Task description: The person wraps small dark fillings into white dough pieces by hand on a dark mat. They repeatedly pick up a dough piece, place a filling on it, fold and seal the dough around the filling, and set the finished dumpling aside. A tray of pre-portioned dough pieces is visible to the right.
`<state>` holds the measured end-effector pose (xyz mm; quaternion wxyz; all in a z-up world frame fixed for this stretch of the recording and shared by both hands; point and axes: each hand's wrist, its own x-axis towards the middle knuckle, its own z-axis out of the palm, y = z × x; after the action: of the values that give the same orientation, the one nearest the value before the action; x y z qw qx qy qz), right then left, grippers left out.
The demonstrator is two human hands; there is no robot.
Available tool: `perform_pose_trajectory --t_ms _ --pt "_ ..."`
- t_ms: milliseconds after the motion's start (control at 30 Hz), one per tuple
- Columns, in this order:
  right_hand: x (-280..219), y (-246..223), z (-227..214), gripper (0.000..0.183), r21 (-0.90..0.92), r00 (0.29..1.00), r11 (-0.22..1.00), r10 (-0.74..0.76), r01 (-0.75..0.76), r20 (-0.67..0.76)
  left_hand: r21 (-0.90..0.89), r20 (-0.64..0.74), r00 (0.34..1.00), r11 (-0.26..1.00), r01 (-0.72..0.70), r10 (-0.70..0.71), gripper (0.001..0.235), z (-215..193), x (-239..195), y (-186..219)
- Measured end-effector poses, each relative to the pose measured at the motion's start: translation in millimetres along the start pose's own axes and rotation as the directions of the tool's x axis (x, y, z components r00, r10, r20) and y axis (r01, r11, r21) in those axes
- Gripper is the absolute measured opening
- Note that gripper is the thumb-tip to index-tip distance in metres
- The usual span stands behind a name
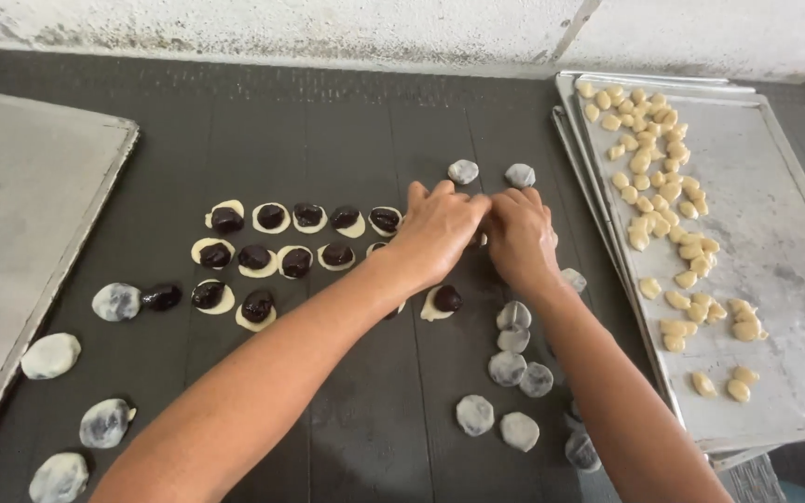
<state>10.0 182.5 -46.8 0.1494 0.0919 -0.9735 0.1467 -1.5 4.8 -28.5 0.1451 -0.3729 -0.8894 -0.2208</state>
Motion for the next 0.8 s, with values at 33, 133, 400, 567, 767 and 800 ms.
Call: perform_pose_trajectory --t_ms 33,133,400,567,767,800 --pt "3 -6 -3 0.009 0.052 0.981 0.984 0.167 -0.172 0.096 -0.005 0.020 0.999 0.999 0.040 -0.040 0.018 0 1 1" --pt "0 -24 -24 0.007 0.144 0.964 0.963 0.201 -0.227 0.175 -0.025 0.098 0.988 0.993 0.119 -0.116 0.038 -6 5 1" --pt "-20 -34 -42 0.045 0.083 0.981 0.993 0.061 -0.078 0.186 0.160 -0.127 0.989 0.985 -0.059 0.080 0.003 -9 -9 6" --pt "-31 -19 -16 0.017 0.199 0.983 0.969 -0.118 0.145 -0.143 0.209 -0.034 0.991 0.971 -0.118 0.128 0.019 -36 -12 24" --pt "-69 -90 -110 0.031 0.178 0.867 0.885 -0.349 0.429 -0.355 -0.146 0.321 0.881 0.900 0.410 -0.349 0.023 -89 -22 49" --pt "-71 -93 -116 0.031 0.169 0.866 0.888 -0.348 0.427 -0.359 -0.150 0.317 0.885 0.904 0.401 -0.340 0.023 -102 -23 60"
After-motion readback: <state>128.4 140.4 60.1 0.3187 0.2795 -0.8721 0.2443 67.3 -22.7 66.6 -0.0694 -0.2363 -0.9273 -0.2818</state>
